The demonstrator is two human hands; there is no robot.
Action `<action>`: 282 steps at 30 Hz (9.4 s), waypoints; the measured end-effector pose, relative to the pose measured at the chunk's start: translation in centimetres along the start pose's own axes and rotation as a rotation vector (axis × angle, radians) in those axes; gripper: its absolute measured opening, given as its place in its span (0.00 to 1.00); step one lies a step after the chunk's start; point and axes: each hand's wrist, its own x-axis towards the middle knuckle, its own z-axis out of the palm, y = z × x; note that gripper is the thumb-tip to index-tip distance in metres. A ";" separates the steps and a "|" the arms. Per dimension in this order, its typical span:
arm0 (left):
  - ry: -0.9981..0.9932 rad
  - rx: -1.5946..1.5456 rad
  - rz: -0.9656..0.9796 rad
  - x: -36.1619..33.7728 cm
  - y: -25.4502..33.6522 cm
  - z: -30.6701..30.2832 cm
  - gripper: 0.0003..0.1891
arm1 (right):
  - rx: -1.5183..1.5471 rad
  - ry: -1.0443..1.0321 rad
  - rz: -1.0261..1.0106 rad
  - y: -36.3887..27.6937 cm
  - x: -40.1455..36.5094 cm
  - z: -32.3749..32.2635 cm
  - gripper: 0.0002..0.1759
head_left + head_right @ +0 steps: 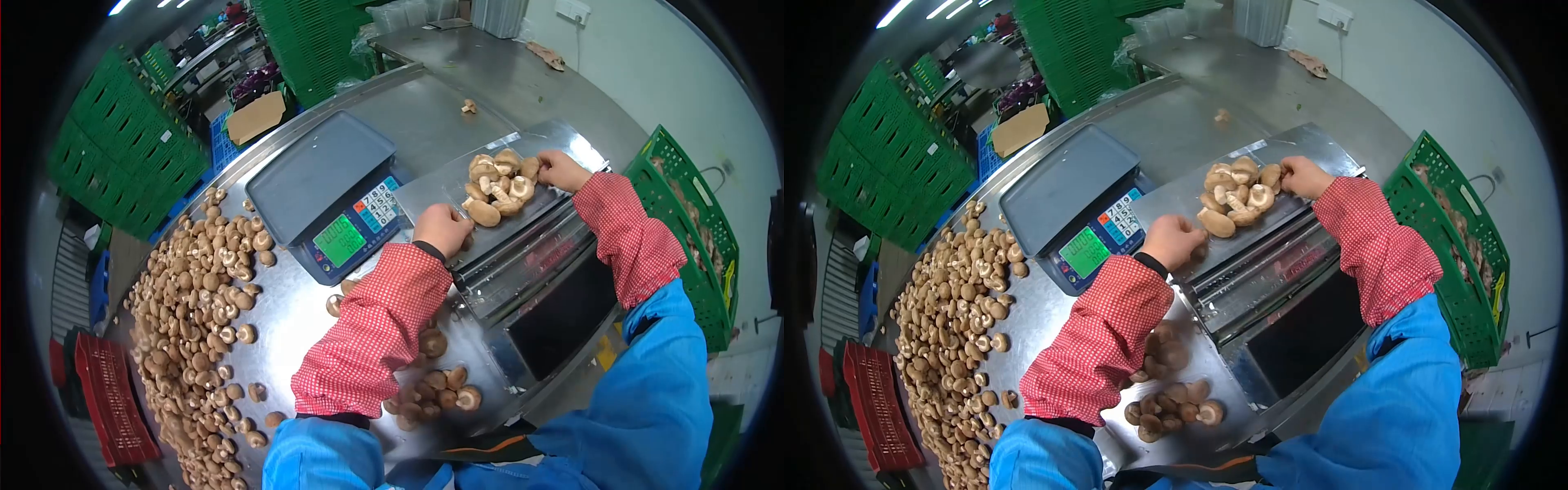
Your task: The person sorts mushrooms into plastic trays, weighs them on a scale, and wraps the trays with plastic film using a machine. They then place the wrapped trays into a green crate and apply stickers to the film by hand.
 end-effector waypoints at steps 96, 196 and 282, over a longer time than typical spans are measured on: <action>0.952 -0.781 -0.128 -32.8 -31.4 -21.1 0.36 | 1.272 -0.592 0.162 -41.9 -8.6 53.2 0.22; 0.735 0.799 -0.277 -26.2 -29.8 -19.3 0.18 | -0.604 0.178 -0.719 -40.5 19.0 27.1 0.16; 0.175 1.130 0.410 -13.6 5.0 5.6 0.22 | -0.798 0.108 -1.093 8.7 -8.9 -10.5 0.16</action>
